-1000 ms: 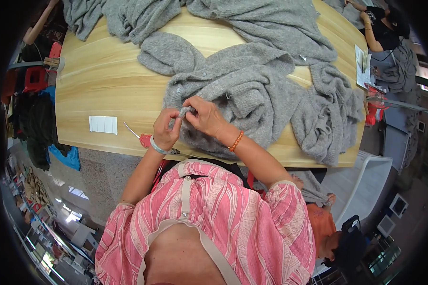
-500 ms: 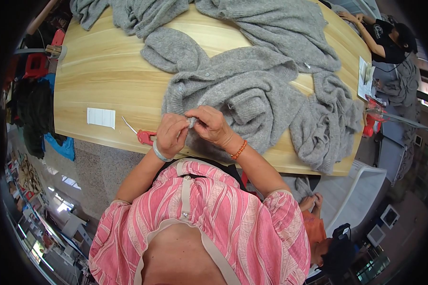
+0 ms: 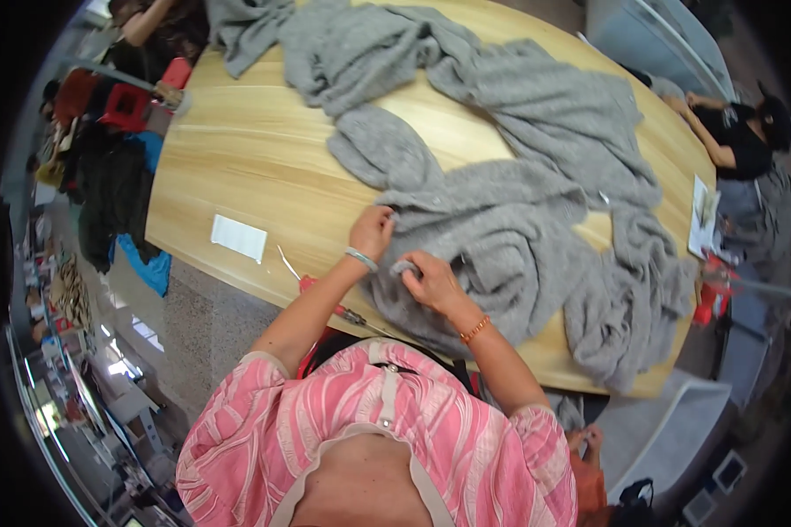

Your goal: Trimming loose threads and inspecting fabric pieces in a factory setting.

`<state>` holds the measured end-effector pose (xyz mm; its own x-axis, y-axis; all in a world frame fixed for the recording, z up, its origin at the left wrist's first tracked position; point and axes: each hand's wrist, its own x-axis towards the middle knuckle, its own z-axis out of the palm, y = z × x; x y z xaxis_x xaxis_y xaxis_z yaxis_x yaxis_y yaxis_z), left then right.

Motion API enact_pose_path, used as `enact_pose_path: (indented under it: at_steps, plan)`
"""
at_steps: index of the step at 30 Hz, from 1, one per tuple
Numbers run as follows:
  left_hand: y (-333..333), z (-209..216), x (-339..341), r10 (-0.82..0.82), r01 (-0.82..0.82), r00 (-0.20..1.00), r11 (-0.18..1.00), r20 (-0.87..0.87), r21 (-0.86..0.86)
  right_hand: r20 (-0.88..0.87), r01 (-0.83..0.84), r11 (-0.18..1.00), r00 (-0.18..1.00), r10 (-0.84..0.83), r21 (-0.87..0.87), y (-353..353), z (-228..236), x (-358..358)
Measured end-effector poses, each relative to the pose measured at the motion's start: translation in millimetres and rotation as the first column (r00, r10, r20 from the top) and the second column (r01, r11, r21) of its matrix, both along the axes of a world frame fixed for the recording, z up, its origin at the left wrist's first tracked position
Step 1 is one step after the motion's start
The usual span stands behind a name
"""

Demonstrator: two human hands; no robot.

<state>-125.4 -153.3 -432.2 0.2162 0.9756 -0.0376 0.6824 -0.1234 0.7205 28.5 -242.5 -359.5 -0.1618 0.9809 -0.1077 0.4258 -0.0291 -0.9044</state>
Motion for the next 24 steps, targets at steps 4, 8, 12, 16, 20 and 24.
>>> enact_pose_path:
  at_steps: [4,8,12,16,20,24]
  plan:
    - [0.1,-3.8,-0.9,-0.020,0.013,0.997,0.995,-0.070,-0.096,0.039,-0.001,0.989,0.999,-0.005,0.150,-0.1,-13.2,-3.9]
    - [-3.9,-12.0,4.8,-0.083,0.069,0.995,0.977,-0.062,-0.204,0.123,-0.012,0.992,0.992,-0.003,0.122,-4.4,-19.0,0.3]
    - [-11.0,-5.4,4.1,-0.105,0.089,0.993,0.970,-0.061,-0.226,0.155,-0.072,0.978,0.987,0.041,0.193,-0.4,-16.9,-4.0]
    - [-13.2,2.5,-4.0,-0.073,0.169,0.968,0.896,0.241,-0.410,0.177,-0.029,0.975,0.984,-0.011,0.219,5.2,-13.9,-8.0]
    - [-17.6,2.1,-11.2,0.191,0.345,0.772,0.675,0.606,-0.652,0.184,0.016,0.961,0.980,-0.069,0.275,10.4,-12.7,-10.4]
    - [-23.5,-6.2,-12.8,0.404,0.470,0.579,0.544,0.708,-0.695,0.095,0.129,0.977,0.985,-0.147,0.171,9.5,-3.9,-17.0]
